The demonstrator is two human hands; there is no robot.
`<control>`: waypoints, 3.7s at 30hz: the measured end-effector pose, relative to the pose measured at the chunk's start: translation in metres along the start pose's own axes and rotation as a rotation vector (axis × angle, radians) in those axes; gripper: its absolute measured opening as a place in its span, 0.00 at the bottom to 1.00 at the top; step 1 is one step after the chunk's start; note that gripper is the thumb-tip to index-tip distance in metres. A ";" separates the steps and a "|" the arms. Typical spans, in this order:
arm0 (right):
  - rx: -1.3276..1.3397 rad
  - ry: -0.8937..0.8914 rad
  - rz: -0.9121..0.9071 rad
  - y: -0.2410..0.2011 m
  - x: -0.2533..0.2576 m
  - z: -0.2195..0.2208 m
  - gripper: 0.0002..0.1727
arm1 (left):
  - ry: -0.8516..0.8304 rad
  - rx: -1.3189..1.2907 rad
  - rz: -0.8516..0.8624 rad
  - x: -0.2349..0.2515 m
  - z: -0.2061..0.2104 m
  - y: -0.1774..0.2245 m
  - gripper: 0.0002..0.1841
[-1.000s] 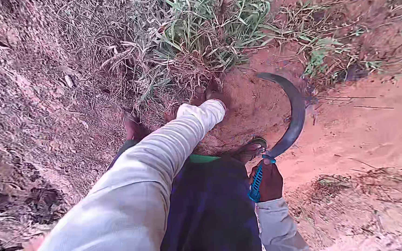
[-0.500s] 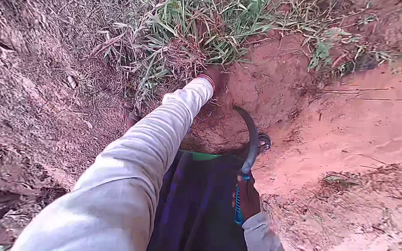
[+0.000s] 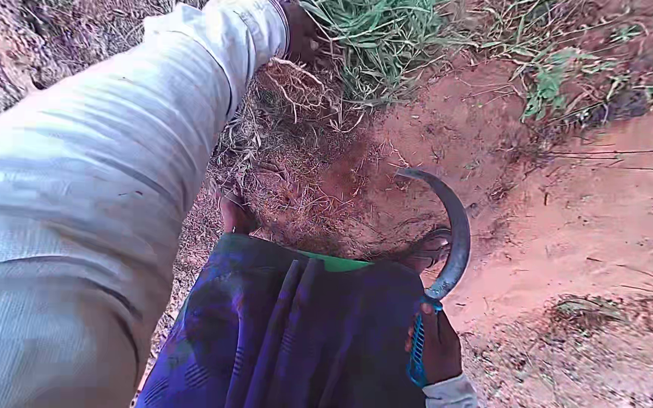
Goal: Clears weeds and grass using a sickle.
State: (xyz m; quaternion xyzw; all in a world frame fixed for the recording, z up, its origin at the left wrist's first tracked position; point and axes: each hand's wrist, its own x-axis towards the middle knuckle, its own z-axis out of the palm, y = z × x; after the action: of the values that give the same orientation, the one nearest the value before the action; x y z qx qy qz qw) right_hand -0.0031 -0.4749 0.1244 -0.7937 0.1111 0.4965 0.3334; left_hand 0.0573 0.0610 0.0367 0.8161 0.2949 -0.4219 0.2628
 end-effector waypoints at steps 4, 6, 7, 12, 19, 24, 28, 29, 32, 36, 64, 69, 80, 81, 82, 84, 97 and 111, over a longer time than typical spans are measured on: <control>0.110 -0.001 -0.021 -0.016 0.008 0.013 0.19 | -0.146 0.349 0.008 -0.066 0.017 0.094 0.21; 0.146 0.019 -0.020 -0.028 0.015 0.013 0.17 | -0.164 0.331 0.240 -0.086 0.032 0.125 0.16; 0.156 0.036 -0.017 -0.033 0.018 0.011 0.17 | -0.226 0.350 0.418 -0.083 0.044 0.137 0.15; 0.196 0.105 -0.012 -0.040 0.036 0.005 0.19 | -0.420 0.353 0.496 0.005 0.126 0.178 0.23; 0.150 0.147 -0.100 -0.028 0.073 0.014 0.18 | -0.002 0.404 0.289 0.119 0.099 0.104 0.28; 0.025 0.050 -0.106 -0.062 0.161 0.062 0.23 | 0.017 0.371 0.291 0.115 0.089 0.101 0.24; -0.222 -0.024 0.076 -0.106 0.216 0.098 0.30 | 0.005 0.297 0.286 0.124 0.086 0.098 0.22; -0.214 -0.045 0.112 -0.108 0.210 0.104 0.30 | 0.007 0.269 0.263 0.127 0.087 0.098 0.22; -0.105 -0.065 0.188 -0.101 0.151 0.103 0.27 | 0.061 0.057 0.169 0.128 0.078 0.101 0.22; 0.022 -0.075 0.170 -0.056 0.053 0.081 0.21 | 0.036 0.126 0.204 0.113 0.066 0.090 0.21; 0.362 0.084 0.045 -0.117 0.147 0.091 0.23 | 0.171 -0.196 0.030 0.105 0.044 0.051 0.23; 0.575 0.172 0.119 -0.155 0.213 0.125 0.27 | 0.137 -0.060 0.044 0.108 0.043 0.057 0.22; 0.539 0.153 0.029 -0.134 0.204 0.086 0.24 | 0.085 0.557 0.592 0.181 0.093 0.174 0.31; 0.541 0.155 0.001 -0.131 0.208 0.079 0.24 | 0.125 0.544 0.563 0.201 0.089 0.172 0.35; 0.534 0.160 -0.025 -0.126 0.211 0.073 0.24 | 0.152 0.530 0.527 0.215 0.086 0.169 0.38; 0.495 0.155 -0.060 -0.115 0.213 0.063 0.24 | 0.193 0.532 0.440 0.224 0.080 0.160 0.37; 0.196 0.038 0.114 -0.175 0.280 0.101 0.30 | -0.005 0.294 0.168 0.197 0.023 0.143 0.25; 0.283 0.081 0.047 -0.169 0.230 0.098 0.27 | 0.083 0.281 0.107 0.224 0.034 0.132 0.25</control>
State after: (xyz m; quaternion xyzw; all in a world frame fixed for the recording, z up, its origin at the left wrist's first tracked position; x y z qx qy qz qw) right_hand 0.1239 -0.2488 -0.0313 -0.7553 0.2119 0.4511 0.4257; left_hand 0.2375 0.0049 -0.1463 0.8760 0.1997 -0.4105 0.1556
